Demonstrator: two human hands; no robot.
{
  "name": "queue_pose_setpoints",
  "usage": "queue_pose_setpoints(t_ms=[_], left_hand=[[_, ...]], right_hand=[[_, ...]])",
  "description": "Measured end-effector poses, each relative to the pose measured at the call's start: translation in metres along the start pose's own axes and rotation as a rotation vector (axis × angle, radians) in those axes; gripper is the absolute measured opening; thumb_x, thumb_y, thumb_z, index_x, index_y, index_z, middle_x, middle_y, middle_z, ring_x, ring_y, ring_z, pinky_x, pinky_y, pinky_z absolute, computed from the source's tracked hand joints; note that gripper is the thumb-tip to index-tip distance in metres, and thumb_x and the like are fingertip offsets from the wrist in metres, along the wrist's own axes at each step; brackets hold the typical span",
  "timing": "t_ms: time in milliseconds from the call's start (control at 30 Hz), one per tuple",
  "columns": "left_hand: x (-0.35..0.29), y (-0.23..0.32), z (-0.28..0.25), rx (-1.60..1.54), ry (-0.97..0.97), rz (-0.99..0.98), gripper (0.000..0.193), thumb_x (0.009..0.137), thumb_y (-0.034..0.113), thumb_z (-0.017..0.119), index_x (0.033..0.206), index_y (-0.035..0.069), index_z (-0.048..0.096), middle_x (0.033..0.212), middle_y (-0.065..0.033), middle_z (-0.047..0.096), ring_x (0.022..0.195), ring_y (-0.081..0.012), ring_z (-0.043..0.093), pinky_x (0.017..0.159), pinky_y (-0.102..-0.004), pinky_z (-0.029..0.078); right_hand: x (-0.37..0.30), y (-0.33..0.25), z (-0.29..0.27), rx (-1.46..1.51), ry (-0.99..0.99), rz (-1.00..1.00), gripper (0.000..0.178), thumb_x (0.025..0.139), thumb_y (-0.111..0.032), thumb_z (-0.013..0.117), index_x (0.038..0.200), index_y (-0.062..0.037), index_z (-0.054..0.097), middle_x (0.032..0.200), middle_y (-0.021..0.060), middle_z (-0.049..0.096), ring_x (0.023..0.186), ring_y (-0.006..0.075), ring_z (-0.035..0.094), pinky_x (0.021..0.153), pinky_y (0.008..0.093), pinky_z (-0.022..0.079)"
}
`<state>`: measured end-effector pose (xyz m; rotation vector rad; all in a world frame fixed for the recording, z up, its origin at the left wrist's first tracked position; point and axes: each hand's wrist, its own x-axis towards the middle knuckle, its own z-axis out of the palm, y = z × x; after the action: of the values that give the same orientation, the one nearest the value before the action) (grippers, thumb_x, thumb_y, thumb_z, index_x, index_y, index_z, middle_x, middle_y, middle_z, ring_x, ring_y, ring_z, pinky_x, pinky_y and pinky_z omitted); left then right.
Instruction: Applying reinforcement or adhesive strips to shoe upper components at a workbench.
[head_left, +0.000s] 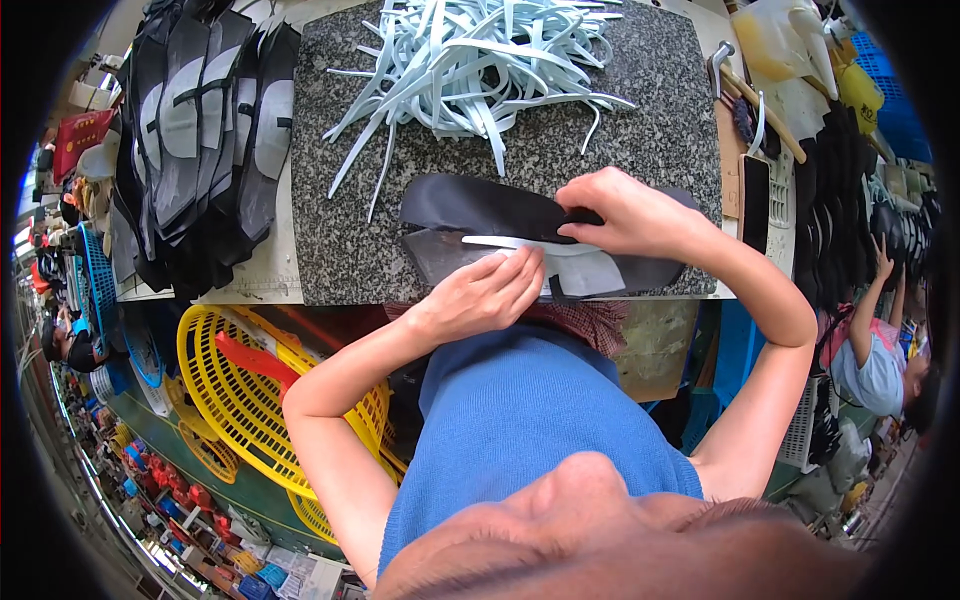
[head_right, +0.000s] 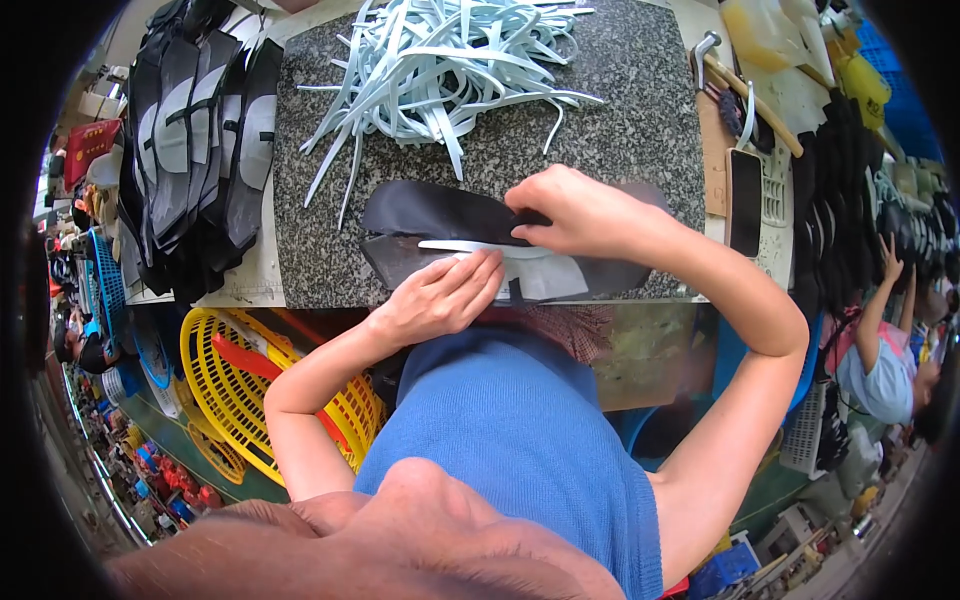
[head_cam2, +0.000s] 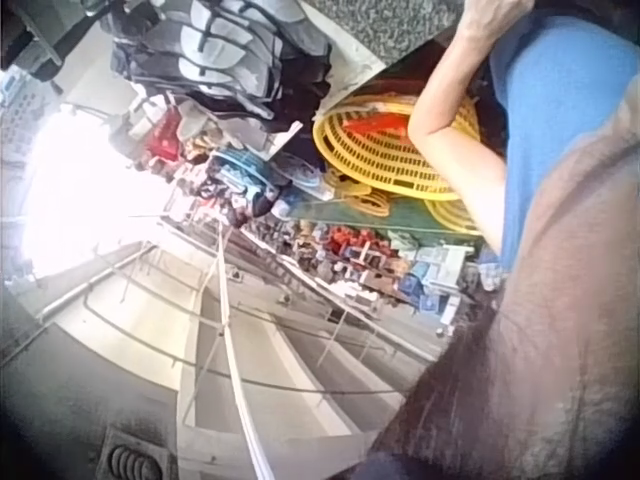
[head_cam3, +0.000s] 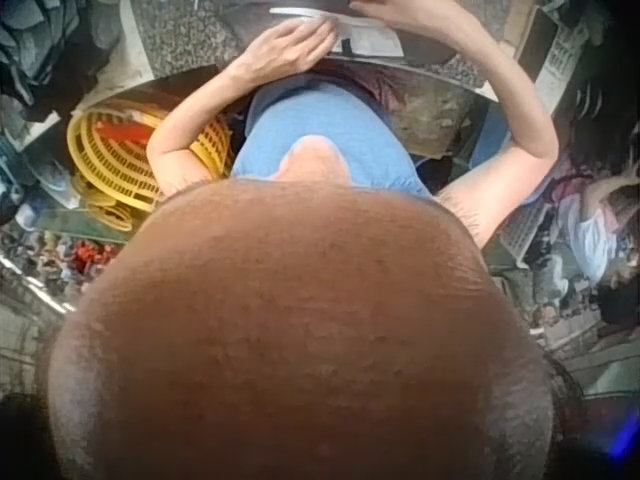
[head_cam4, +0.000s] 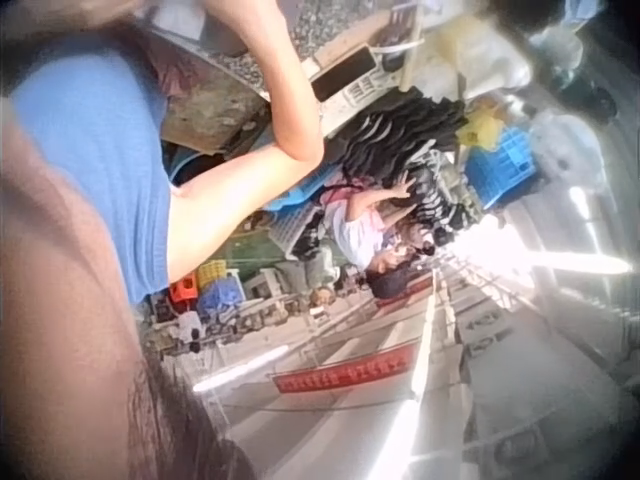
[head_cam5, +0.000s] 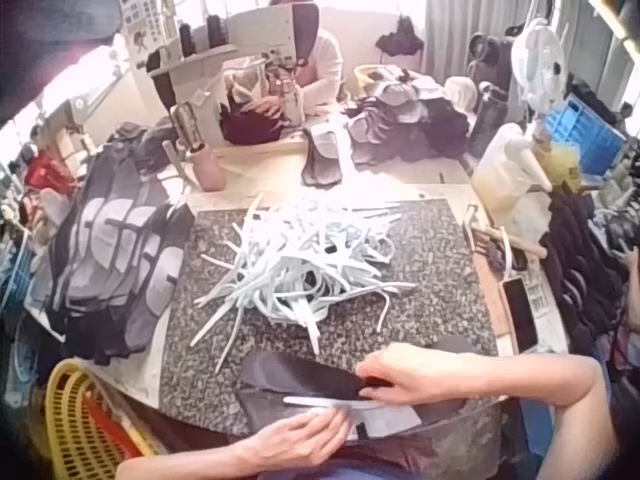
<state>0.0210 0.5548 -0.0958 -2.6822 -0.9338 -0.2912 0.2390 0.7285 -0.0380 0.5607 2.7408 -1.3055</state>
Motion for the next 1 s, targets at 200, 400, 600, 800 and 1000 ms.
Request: queue_pose_setpoints(t_ms=[200, 400, 600, 800, 1000], left_hand=[[0.010, 0.029, 0.012, 0.041, -0.005, -0.195, 0.033, 0.088, 0.022, 0.061, 0.110, 0.001, 0.074, 0.116, -0.0135, 0.073, 0.118, -0.0275, 0.067, 0.100, -0.0341, 0.047], [0.011, 0.035, 0.014, 0.024, -0.032, -0.231, 0.024, 0.087, 0.021, 0.061, 0.100, 0.004, 0.072, 0.099, -0.0083, 0.071, 0.104, -0.0243, 0.068, 0.095, -0.0346, 0.050], [0.013, 0.030, 0.006, -0.040, -0.057, -0.273, 0.018, 0.085, 0.020, 0.064, 0.096, 0.007, 0.071, 0.094, -0.0063, 0.069, 0.093, -0.0201, 0.066, 0.088, -0.0340, 0.053], [-0.002, -0.004, -0.023, -0.466, 0.172, -0.418, 0.030, 0.092, 0.034, 0.077, 0.100, 0.005, 0.074, 0.090, -0.0036, 0.069, 0.083, -0.0197, 0.065, 0.081, -0.0349, 0.051], [-0.024, -0.010, -0.025, -0.251, 0.047, -0.821, 0.024, 0.081, 0.028, 0.084, 0.096, 0.012, 0.073, 0.091, -0.0018, 0.058, 0.085, -0.0244, 0.056, 0.071, -0.0390, 0.041]], right_hand=[[-0.033, -0.024, 0.054, -0.390, 0.063, -0.044, 0.023, 0.086, -0.005, 0.069, 0.105, 0.0025, 0.059, 0.113, 0.0185, 0.066, 0.106, 0.0341, 0.070, 0.090, 0.0403, 0.060], [-0.043, -0.032, 0.096, -0.440, 0.299, -0.024, 0.021, 0.081, -0.002, 0.066, 0.100, 0.0029, 0.061, 0.129, 0.0231, 0.066, 0.115, 0.0333, 0.069, 0.100, 0.0386, 0.059], [-0.041, -0.038, 0.104, -0.338, 0.361, 0.050, 0.036, 0.082, -0.003, 0.071, 0.117, 0.0052, 0.063, 0.131, 0.0223, 0.066, 0.118, 0.0353, 0.067, 0.101, 0.0410, 0.058], [-0.032, -0.044, 0.123, -0.348, 0.484, 0.164, 0.046, 0.087, -0.008, 0.075, 0.130, 0.0051, 0.067, 0.123, 0.0191, 0.070, 0.114, 0.0326, 0.068, 0.097, 0.0390, 0.059], [-0.019, -0.056, 0.113, -0.332, 0.485, 0.256, 0.028, 0.094, -0.009, 0.071, 0.120, 0.0025, 0.070, 0.111, 0.0129, 0.072, 0.103, 0.0289, 0.070, 0.084, 0.0385, 0.061]])
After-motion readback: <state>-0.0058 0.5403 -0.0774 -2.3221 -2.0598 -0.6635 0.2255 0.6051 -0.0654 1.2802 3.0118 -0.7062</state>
